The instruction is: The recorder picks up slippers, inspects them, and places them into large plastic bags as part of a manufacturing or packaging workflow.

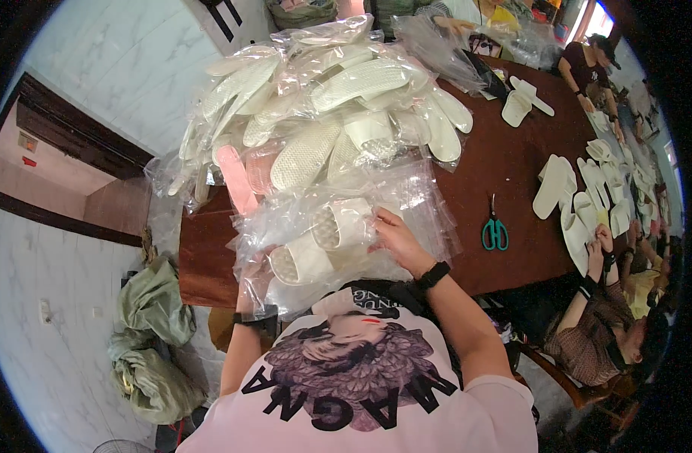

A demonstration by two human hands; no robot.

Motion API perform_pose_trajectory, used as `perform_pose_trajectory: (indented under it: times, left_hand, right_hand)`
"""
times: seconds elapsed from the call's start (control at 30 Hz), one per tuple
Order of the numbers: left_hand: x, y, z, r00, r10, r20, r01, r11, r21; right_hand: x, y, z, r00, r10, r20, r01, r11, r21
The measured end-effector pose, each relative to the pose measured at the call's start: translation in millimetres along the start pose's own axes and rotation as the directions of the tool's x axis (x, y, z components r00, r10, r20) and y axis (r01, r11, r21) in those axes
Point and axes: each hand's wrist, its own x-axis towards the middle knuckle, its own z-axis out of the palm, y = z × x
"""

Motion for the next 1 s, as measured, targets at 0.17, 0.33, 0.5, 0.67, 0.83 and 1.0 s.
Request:
perform_pose_trajectory:
  times: [0.17, 0.33, 0.5, 0.67, 0.83, 1.0]
  left_hand:
    - [-10, 7, 5, 0.978, -0.131, 0.163, 0.179, 0.927, -0.330]
    - [20, -46, 0, 0.906, -0.143, 0.398, 0.305, 0.873, -0.381]
    - [28, -56, 8, 0.906, -0.185, 0.381, 0.323, 0.884, -0.339]
    - [21, -47, 4, 0.930, -0.329, 0.165, 0.347, 0.934, -0.089]
    - [-24, 30, 7, 0.996, -0.085, -0.012, 0.086, 0.988, 0.126]
    - [-35, 12, -24, 0.927, 0.250, -0.279, -0.110, 0.893, 0.437]
  right_hand:
    - [6, -3, -2, 0.998, -0.047, -0.037, 0.048, 0.998, 0.042]
    - [44, 37, -15, 0.901, 0.020, 0.432, 0.180, 0.890, -0.418]
    - [43, 26, -16, 0.924, -0.064, 0.377, 0.327, 0.646, -0.690]
    - [54, 40, -6, 0.696, -0.443, 0.566, 0.574, -0.130, -0.808]
    - [39, 35, -24, 0.869, -0.412, 0.274, 0.429, 0.353, -0.832]
    - [35, 31, -16, 0.880, -0.418, 0.226, 0.418, 0.457, -0.785]
